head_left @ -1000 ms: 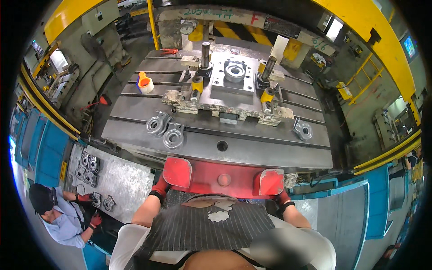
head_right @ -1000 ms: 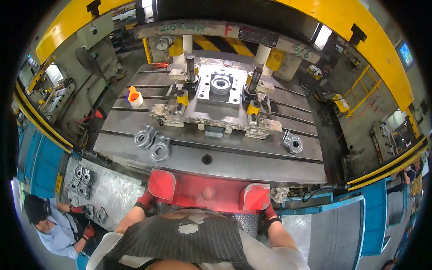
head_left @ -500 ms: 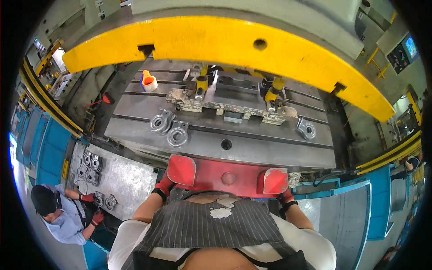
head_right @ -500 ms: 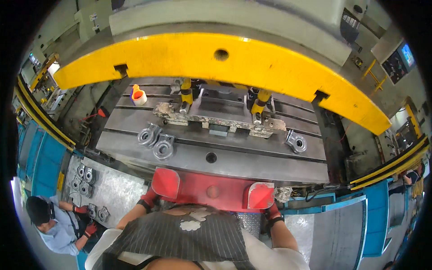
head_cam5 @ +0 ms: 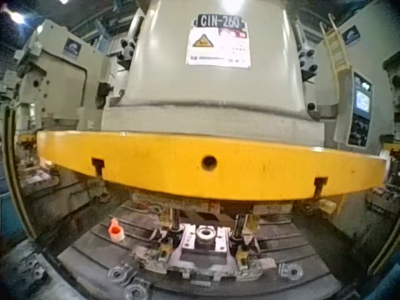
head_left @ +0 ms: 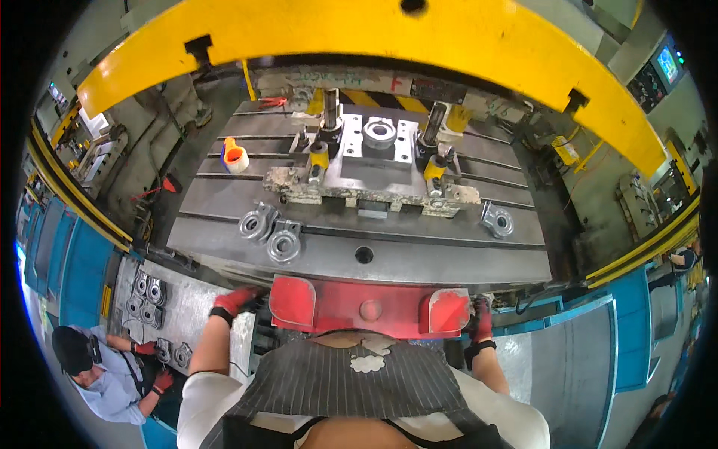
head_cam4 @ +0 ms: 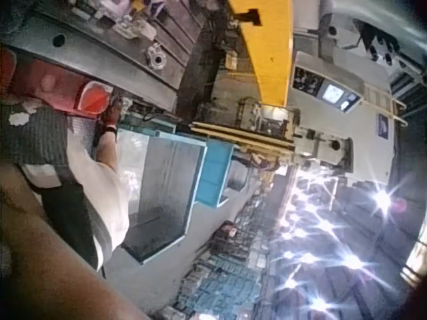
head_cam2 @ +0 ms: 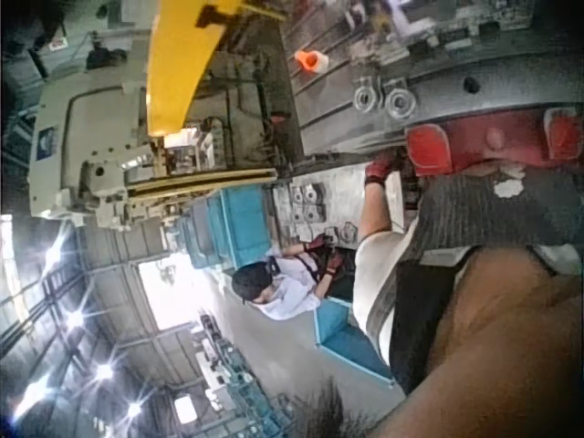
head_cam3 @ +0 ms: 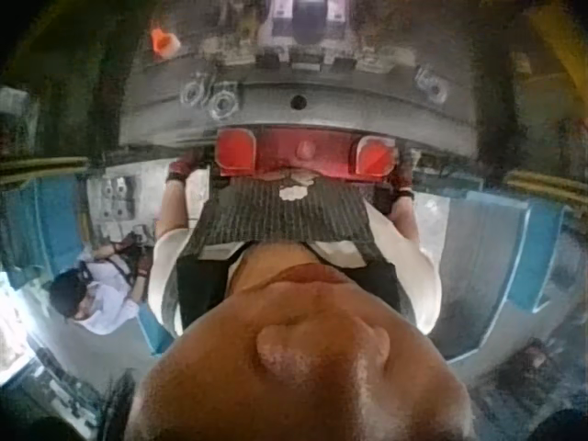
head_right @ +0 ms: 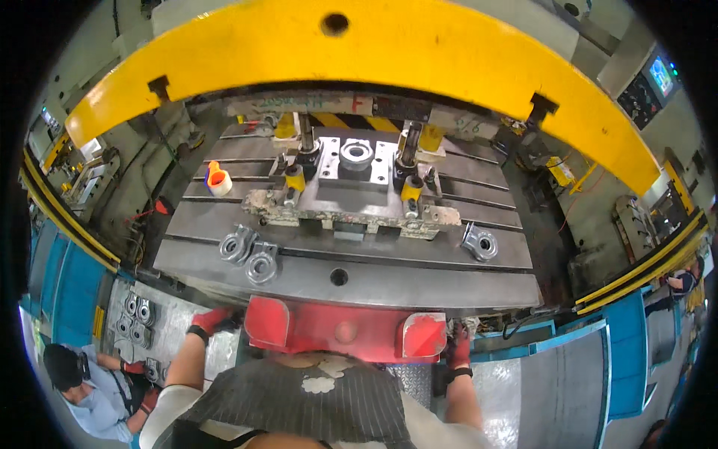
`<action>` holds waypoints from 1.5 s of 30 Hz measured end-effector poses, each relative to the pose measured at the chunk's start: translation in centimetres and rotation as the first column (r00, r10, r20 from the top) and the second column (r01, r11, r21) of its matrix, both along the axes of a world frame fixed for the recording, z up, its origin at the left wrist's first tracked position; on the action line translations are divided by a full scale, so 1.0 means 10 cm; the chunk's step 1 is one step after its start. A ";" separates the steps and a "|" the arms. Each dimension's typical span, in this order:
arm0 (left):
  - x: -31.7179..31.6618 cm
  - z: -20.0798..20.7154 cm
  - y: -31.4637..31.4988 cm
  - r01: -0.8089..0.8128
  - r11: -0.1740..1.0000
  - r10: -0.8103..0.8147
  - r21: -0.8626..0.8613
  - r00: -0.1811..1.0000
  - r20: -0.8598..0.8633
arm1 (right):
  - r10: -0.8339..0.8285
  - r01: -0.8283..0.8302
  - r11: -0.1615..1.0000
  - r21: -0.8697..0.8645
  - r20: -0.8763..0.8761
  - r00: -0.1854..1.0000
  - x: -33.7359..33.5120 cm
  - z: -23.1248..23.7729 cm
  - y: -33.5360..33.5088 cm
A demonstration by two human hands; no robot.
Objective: The person is sorting and placing metal parts into a large bin and on a CNC machine table.
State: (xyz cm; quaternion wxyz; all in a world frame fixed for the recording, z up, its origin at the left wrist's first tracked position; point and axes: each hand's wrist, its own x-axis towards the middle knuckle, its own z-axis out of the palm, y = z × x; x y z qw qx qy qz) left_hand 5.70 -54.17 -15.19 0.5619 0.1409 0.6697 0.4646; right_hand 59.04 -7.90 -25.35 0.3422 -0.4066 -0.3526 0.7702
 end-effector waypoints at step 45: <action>-0.75 1.67 3.64 0.304 0.952 0.047 0.023 -0.070 -0.996 | -0.352 -0.789 0.340 0.511 0.847 0.398 -1.15 1.00 -0.50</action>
